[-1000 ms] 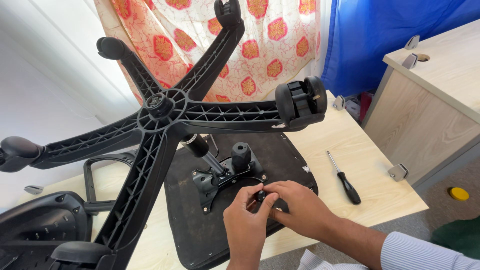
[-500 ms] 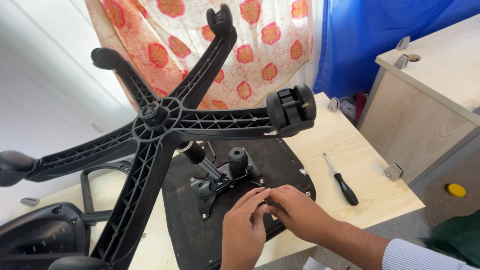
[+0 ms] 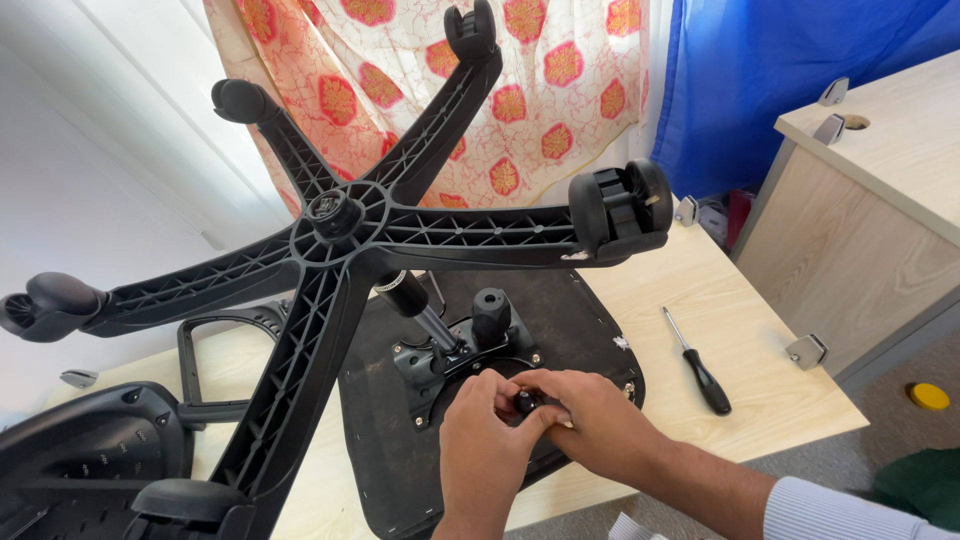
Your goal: The person assembles an office chair base by attaching the gas lift cylinder to the five-star base. They use a screwdriver to tighten screws securing the cylinder to the base plate, then remove the screwdriver and continue adjusting the assembly by hand.
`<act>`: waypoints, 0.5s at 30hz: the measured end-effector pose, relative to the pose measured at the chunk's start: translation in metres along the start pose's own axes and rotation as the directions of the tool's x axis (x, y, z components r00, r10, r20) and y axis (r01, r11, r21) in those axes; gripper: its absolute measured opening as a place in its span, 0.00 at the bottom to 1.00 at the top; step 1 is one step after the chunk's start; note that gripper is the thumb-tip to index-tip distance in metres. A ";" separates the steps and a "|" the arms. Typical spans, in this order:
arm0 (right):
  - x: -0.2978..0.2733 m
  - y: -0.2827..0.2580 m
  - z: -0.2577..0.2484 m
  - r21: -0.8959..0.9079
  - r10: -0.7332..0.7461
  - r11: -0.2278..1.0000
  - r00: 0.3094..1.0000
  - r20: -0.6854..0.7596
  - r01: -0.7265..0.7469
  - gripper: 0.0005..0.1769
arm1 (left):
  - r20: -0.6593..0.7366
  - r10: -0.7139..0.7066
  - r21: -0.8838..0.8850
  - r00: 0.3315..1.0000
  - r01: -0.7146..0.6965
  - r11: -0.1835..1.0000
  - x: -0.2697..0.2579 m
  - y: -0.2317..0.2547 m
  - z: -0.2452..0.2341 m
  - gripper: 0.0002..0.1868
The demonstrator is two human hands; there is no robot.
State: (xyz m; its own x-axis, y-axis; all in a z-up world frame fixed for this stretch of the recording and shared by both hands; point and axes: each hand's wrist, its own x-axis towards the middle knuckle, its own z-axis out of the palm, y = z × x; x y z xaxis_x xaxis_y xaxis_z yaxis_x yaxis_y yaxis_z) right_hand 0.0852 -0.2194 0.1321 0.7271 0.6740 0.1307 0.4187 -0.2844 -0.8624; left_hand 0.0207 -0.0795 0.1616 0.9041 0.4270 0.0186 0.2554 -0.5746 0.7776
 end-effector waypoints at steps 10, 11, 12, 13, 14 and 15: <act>0.000 0.005 0.002 0.080 0.020 0.996 0.999 0.050 -0.024 0.39 | 0.031 0.268 -0.149 0.963 -0.261 0.954 -0.006 -0.012 -0.003 0.17; -0.001 0.004 0.002 0.070 -0.021 0.997 1.000 0.023 0.020 0.39 | 0.027 0.236 -0.140 0.971 -0.230 0.963 -0.006 -0.011 -0.004 0.17; -0.002 0.003 0.002 0.059 -0.063 0.996 0.998 -0.003 0.063 0.38 | 0.023 0.204 -0.131 0.979 -0.199 0.971 -0.005 -0.010 -0.005 0.17; -0.003 0.002 0.001 0.047 -0.105 0.993 0.994 -0.027 0.106 0.37 | 0.019 0.169 -0.124 0.985 -0.166 0.978 -0.005 -0.008 -0.005 0.17; -0.004 0.001 0.001 0.062 -0.083 0.994 0.996 -0.034 0.085 0.37 | 0.004 0.166 -0.114 0.986 -0.165 0.980 -0.005 -0.007 -0.005 0.16; -0.005 0.000 0.000 0.079 -0.060 0.995 0.997 -0.043 0.064 0.37 | -0.009 0.164 -0.104 0.986 -0.164 0.981 -0.003 -0.005 -0.005 0.15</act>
State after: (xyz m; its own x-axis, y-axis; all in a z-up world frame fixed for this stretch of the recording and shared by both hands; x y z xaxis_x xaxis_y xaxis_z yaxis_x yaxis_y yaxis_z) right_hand 0.0816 -0.2221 0.1315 0.7230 0.6603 0.2033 0.4200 -0.1865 -0.8881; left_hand 0.0148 -0.0747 0.1608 0.9305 0.3334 0.1517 0.0666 -0.5612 0.8250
